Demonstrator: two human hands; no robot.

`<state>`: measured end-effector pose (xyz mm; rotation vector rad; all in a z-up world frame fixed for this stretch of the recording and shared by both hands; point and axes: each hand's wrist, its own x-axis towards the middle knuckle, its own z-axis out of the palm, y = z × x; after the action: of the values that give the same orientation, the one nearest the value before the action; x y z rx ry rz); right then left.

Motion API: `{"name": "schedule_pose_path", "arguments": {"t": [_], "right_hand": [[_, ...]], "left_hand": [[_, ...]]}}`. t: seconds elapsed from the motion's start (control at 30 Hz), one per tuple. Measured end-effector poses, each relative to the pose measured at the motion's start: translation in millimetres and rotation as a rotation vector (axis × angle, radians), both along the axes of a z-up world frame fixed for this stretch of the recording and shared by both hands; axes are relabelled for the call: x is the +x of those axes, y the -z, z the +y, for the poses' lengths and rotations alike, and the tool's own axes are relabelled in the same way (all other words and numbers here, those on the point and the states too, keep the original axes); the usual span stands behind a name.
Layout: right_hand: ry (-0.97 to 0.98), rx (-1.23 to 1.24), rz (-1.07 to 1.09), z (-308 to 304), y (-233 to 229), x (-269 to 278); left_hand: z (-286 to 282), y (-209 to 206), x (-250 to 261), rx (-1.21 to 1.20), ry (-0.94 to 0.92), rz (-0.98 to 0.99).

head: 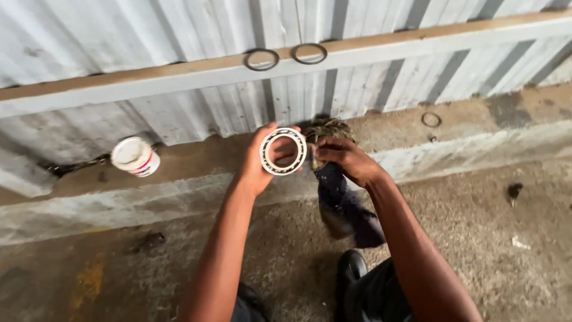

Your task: Cleaning and inspecting a ball bearing using a rag and a metal shim.

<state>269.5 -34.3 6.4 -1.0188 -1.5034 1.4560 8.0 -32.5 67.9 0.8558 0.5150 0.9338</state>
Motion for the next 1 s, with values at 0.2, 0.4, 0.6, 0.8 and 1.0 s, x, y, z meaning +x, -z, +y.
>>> {"name": "schedule_pose_path", "arguments": {"t": [0.2,0.4,0.6,0.8,1.0], "right_hand": [[0.285,0.038,0.217,-10,-45,-53],[0.383,0.258,-0.081,13,-33,-94],[0.372,0.477,-0.132,34,-15,-99],[0.456,0.716,-0.533,23,-26,-119],[0.5,0.52,-0.425,24,-22,-120]], "left_hand": [[15,36,-3,-0.203,-0.196,-0.129],[27,64,1,-0.133,-0.356,-0.174],[29,62,0,-0.083,-0.388,-0.17],[37,93,6,-0.094,-0.468,-0.133],[19,74,12,0.061,-0.427,0.108]]}}
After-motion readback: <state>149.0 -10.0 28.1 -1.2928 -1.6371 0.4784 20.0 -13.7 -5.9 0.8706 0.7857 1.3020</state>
